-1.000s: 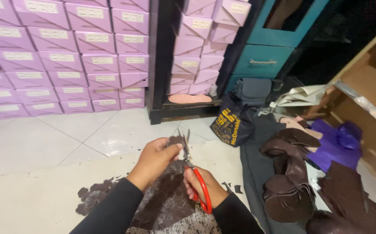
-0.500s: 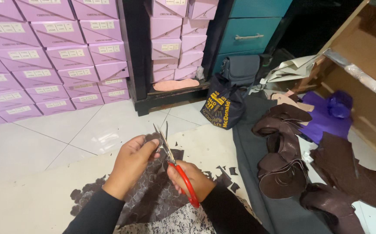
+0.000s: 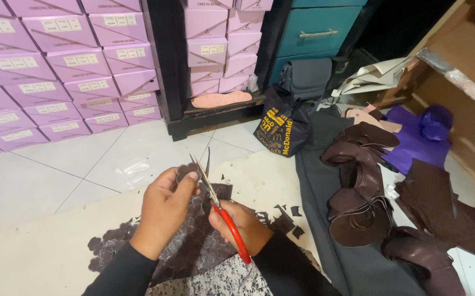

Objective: The person uses red-handled scissors to cut flower-shaped pieces from a brown patterned fabric. They hold the fabric with the left hand and cut along the outlines with the right hand, placing finished pieces on the floor.

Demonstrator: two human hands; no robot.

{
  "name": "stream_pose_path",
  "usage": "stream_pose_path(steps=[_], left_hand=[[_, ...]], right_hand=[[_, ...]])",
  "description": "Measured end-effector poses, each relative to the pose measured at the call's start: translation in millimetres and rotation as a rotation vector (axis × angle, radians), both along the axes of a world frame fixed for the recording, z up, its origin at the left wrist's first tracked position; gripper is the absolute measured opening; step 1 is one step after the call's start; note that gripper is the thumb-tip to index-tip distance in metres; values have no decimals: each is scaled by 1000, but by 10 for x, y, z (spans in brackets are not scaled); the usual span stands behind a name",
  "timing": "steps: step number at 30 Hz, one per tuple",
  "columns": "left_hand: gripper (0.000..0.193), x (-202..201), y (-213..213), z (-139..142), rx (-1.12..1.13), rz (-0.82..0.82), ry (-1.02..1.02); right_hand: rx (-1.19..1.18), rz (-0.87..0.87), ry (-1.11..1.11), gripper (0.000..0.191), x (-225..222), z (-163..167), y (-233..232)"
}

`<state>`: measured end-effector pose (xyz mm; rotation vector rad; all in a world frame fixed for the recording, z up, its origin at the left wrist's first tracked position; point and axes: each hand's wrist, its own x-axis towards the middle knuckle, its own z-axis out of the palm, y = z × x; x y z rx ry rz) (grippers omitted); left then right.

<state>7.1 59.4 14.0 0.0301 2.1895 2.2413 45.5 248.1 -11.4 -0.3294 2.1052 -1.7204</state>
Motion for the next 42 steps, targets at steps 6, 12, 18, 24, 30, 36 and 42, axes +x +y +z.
stream_pose_path(steps=[6,12,18,24,30,36,42], left_hand=[[24,10,38,30,-9,29,48],[22,27,31,42,-30,35,44],[21,37,-12,47,-47,19,49],[20,38,-94,45,-58,-5,54],[19,46,-156,101,-101,-10,-24],[19,43,-164,133,-91,-38,22],[19,29,-179,145,-83,-101,-108]], right_hand=[[1,-63,-7,55,15,-12,-1],[-7,-72,-18,58,52,-25,9],[-4,-74,38,56,75,-45,2],[48,-58,110,55,87,-52,0],[53,-40,54,57,94,-49,-1],[41,-22,90,57,99,-41,4],[-7,-10,-51,45,99,-3,9]])
